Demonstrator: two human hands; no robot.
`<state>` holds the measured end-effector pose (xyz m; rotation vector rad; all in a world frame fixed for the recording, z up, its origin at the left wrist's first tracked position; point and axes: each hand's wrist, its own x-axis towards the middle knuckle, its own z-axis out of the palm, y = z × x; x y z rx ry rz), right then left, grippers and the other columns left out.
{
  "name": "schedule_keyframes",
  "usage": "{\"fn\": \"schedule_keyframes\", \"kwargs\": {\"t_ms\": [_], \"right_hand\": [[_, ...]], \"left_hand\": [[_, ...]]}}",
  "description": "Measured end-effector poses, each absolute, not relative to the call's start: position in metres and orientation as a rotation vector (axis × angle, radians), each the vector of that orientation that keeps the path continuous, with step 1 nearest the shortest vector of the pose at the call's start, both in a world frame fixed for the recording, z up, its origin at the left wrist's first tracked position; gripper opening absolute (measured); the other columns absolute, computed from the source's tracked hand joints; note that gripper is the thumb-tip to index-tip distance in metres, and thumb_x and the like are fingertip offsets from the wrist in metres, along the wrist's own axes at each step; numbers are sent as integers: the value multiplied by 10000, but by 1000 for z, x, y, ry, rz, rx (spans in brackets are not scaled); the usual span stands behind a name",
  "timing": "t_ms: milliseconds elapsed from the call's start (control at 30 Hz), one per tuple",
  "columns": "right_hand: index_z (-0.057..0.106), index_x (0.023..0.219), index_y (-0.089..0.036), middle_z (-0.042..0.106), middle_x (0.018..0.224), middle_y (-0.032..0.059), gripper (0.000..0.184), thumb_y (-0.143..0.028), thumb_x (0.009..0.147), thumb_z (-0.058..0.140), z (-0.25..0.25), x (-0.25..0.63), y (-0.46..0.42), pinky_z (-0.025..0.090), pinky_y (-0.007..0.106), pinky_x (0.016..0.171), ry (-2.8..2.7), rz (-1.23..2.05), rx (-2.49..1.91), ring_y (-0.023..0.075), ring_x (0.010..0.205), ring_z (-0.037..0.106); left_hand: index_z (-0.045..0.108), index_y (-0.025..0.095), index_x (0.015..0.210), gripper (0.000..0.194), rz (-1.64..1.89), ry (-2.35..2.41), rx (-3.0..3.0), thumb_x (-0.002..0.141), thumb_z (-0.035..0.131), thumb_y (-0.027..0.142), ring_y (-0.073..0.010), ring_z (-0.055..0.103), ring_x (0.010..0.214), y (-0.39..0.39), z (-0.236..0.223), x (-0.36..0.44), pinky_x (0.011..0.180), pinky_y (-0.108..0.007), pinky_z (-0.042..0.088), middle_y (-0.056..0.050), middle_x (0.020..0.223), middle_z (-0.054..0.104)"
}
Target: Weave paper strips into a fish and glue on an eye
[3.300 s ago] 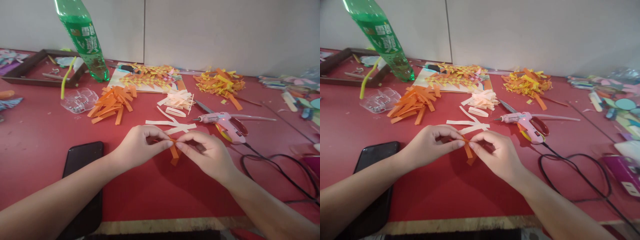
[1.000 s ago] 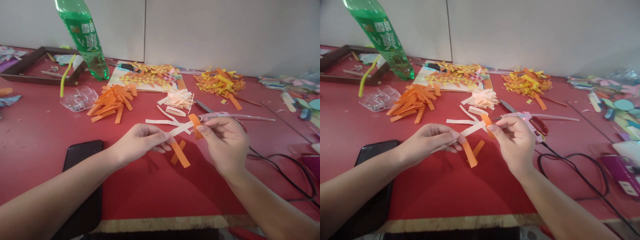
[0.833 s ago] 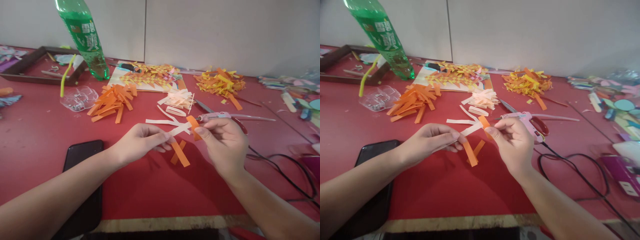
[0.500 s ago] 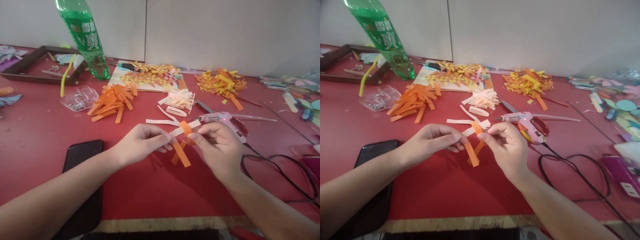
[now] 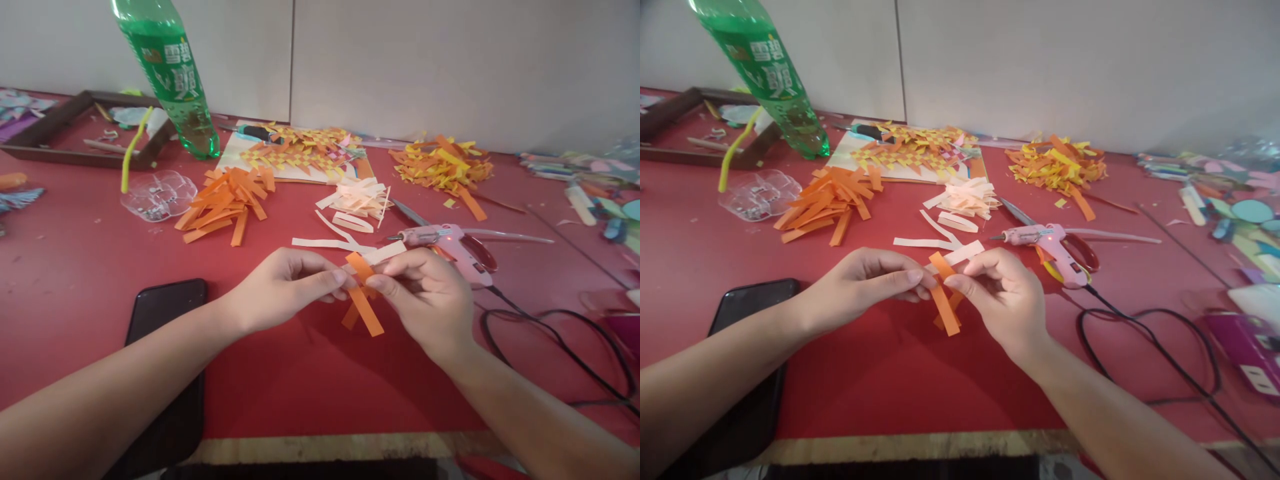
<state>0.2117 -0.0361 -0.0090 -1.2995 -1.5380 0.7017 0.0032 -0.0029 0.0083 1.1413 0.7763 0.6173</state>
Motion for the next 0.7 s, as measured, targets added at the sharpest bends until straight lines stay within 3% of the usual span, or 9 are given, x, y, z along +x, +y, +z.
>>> {"fn": "schedule_keyframes", "kwargs": {"t_ms": [700], "right_hand": [[572, 763, -231, 655, 679, -29, 220, -327, 762, 770, -7, 215, -37, 526, 222, 545, -1624, 732, -1300, 109, 584, 619]], "left_hand": [[756, 133, 944, 258, 629, 812, 1183, 858, 665, 358, -175, 707, 869, -3, 7, 3, 850, -278, 553, -75, 924, 772]]}}
